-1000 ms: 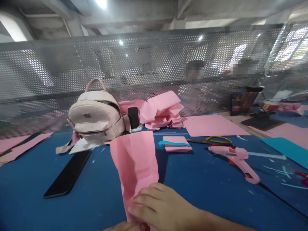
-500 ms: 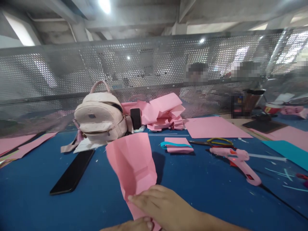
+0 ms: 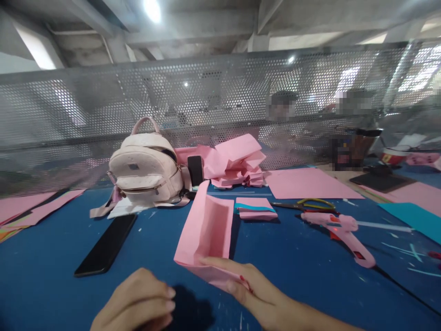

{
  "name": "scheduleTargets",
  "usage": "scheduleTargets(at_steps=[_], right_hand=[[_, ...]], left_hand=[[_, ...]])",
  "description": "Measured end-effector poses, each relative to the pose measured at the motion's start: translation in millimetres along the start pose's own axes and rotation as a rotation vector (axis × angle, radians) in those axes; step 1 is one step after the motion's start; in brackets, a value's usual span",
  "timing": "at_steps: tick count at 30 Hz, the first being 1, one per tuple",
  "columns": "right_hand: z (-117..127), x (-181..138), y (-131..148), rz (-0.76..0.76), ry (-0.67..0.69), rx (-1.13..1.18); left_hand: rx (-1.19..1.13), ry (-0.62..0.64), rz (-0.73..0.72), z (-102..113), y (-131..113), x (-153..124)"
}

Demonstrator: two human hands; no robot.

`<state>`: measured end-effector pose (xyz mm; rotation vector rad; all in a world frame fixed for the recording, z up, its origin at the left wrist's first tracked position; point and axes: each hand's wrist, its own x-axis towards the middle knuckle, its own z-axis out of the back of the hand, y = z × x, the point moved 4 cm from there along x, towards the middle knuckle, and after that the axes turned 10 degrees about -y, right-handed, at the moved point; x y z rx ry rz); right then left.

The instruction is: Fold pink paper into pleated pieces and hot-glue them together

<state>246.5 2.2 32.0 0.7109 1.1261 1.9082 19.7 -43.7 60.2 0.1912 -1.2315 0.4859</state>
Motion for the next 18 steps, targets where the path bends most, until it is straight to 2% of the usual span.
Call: scheduleTargets(at_steps=[5, 11, 18], right_hand=[[2.0, -6.7, 2.4, -0.057, 0.003, 0.048], [-0.2, -9.9, 3.4, -0.114, 0.020, 0.154], [-1.3, -8.4, 10.3, 0.009, 0.064, 0.160]], left_hand=[[0.089, 0.086, 0.227, 13.9, 17.4, 3.6], [0.057, 0.109, 0.145, 11.1, 17.3, 7.7], [-0.042, 0.091, 0.155, 6.3, 15.7, 9.6]])
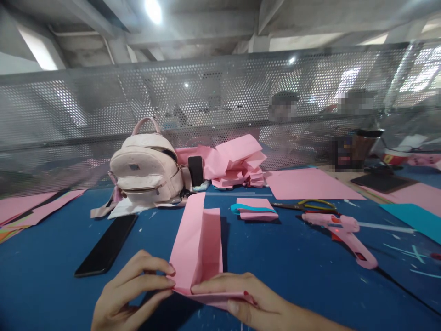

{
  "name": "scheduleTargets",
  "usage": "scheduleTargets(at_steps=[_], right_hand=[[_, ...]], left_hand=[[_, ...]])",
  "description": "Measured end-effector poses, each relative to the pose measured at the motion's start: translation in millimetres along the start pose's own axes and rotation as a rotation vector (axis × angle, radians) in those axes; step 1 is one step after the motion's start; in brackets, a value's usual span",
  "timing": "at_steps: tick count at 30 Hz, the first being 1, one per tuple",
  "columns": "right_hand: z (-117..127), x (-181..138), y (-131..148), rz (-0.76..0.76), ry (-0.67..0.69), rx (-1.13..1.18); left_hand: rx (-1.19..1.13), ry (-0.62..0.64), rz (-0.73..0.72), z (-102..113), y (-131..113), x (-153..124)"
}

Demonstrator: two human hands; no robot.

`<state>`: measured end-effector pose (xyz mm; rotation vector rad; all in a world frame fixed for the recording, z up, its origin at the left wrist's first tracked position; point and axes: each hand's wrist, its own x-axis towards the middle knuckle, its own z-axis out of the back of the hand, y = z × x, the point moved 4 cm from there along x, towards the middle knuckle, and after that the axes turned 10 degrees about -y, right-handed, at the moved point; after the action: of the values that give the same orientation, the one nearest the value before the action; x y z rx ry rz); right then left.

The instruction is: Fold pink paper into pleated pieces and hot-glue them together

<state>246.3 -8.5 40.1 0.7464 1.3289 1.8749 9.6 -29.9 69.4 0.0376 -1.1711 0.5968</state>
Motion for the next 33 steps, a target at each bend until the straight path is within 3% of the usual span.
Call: scheduleTargets(at_steps=[6, 14, 20, 33], right_hand=[[0.0, 2.2, 8.3, 0.147, 0.094, -0.063], [-1.0, 4.7, 17.2, 0.229, 0.169, -0.078], [0.3, 2.8, 8.9, 0.164, 0.153, -0.078], [0.0, 2.7, 9.1, 0.181, 0.150, -0.077]], left_hand=[[-0.025, 0.016, 0.003, -0.9, -2.2, -0.2], [-0.068, -0.006, -0.006, -3.7, -4.0, -1.3], [-0.060, 0.009, -0.005, -2.3, -5.0, 0.2], [-0.080, 0.013, -0.001, -3.2, -4.2, -1.6]])
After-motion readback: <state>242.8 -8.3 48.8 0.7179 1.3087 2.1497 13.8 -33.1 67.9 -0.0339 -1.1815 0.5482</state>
